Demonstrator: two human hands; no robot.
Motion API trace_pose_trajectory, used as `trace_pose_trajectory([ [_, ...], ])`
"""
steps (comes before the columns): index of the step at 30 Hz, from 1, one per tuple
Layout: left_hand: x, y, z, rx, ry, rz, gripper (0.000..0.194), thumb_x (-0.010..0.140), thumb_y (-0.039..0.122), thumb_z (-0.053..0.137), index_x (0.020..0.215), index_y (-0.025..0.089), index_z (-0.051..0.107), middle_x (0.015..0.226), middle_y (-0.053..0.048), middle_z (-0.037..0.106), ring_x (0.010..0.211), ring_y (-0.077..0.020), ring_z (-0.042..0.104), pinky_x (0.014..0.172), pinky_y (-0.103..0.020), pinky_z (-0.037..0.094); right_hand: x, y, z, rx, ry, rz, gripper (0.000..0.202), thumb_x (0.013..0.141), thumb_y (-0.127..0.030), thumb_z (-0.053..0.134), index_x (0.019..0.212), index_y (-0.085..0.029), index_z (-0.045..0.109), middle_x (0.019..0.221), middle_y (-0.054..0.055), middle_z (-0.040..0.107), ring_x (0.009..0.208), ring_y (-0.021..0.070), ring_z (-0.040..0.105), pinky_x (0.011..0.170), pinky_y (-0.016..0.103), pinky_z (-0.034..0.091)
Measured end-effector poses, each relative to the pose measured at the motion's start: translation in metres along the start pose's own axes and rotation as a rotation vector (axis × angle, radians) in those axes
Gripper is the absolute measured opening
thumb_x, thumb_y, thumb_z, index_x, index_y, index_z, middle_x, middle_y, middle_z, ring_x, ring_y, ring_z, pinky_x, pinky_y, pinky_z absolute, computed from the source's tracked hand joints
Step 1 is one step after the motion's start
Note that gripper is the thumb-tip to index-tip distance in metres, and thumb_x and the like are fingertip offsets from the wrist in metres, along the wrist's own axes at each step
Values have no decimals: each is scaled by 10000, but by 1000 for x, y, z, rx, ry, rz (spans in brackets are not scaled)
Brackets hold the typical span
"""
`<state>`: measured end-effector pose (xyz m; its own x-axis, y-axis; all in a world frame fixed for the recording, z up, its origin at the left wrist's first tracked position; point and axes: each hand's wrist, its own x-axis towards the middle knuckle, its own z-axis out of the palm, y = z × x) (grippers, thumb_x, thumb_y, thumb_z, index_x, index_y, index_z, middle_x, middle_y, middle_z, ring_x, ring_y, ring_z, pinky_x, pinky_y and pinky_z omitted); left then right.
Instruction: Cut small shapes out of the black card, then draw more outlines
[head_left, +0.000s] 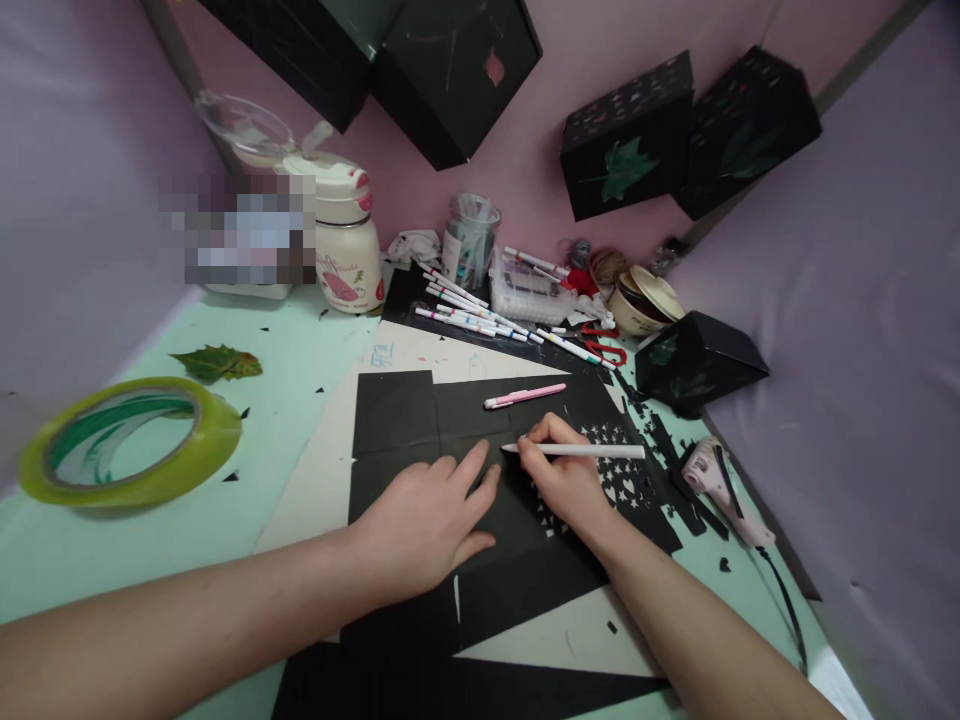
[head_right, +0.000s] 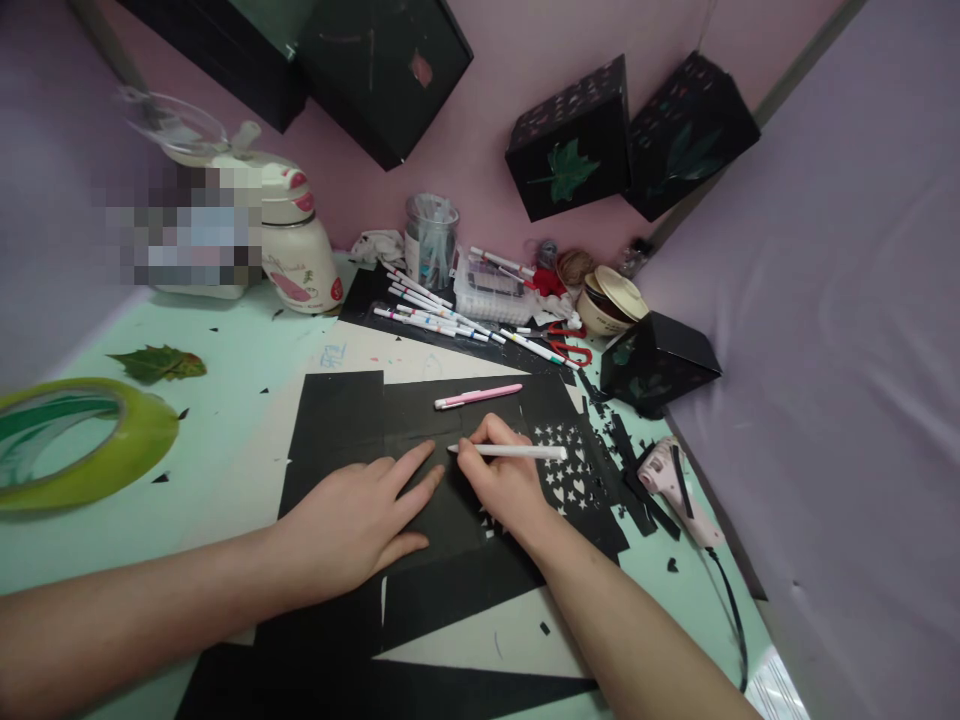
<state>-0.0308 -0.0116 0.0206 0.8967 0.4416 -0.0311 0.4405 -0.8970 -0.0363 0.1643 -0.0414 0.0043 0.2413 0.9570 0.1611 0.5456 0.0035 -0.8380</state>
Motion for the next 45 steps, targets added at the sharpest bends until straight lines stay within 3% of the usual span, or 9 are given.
trace_pose_trajectory([
  [9,0,1,1,10,-12,-6,584,908,518,492,1376,170,480,1442,-168,443,899,-272,629,666,-371,521,0,-2,0,-9,-27,-31,249,813,-256,580,618,-221,429,519,-60,447,502,113,412,506,244,325],
  [29,0,0,0,1,-34,0,597,924,538,442,1395,170,457,1470,-174,409,920,-273,626,671,-363,512,0,5,3,-48,87,-73,261,817,-219,565,622,-223,392,564,-55,464,531,121,442,538,262,337],
  [45,-2,1,3,1,1,-3,588,919,542,445,1376,174,476,1457,-173,423,909,-273,624,660,-363,508,-2,6,2,7,13,-74,273,814,-208,567,622,-226,374,561,-60,431,527,117,412,531,260,333],
])
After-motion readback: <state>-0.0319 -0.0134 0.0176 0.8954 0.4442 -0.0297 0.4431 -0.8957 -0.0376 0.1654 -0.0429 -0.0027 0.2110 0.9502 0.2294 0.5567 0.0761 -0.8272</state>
